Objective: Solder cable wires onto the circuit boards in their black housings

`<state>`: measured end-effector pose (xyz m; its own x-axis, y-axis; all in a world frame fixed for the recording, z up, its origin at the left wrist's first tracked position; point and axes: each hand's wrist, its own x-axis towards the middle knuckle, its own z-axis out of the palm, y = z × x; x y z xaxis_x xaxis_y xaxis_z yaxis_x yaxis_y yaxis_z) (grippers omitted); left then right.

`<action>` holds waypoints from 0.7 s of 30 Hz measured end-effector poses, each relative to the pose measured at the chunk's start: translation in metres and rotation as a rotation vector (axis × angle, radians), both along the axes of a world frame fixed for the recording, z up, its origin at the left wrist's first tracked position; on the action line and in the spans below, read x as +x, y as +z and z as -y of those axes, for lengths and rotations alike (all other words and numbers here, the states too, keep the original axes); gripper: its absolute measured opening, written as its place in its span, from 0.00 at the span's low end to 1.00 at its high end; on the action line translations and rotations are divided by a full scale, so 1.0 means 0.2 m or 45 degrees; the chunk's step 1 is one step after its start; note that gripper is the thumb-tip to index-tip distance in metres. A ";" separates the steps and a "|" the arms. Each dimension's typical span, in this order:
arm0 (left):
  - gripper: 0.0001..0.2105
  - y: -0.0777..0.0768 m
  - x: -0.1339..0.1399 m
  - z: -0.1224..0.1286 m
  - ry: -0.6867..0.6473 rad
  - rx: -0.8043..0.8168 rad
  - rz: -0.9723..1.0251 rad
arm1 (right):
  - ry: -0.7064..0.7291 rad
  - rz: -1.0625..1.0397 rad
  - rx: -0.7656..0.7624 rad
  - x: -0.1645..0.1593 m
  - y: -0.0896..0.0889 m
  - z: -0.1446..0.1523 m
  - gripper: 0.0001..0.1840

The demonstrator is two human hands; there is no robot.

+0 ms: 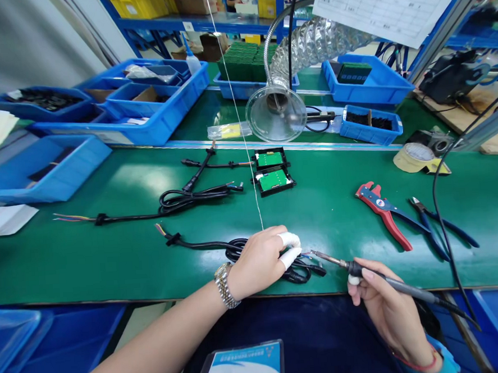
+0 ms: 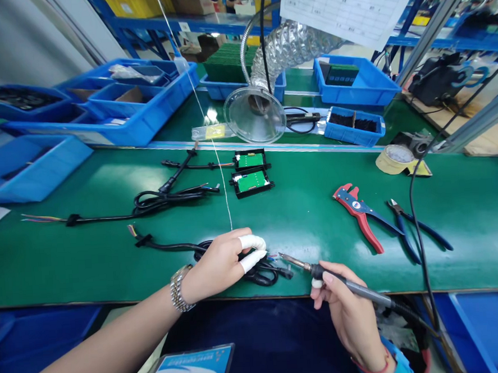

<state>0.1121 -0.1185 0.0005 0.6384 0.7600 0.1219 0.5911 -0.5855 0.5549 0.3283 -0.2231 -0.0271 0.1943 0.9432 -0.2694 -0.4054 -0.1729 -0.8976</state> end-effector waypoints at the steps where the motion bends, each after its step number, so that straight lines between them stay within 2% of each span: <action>1: 0.07 0.00 0.00 0.00 -0.001 0.002 0.002 | -0.002 -0.001 -0.001 0.00 0.00 0.00 0.10; 21: 0.07 0.01 0.00 0.00 -0.026 0.006 -0.008 | 0.023 -0.005 0.007 -0.01 0.00 0.00 0.10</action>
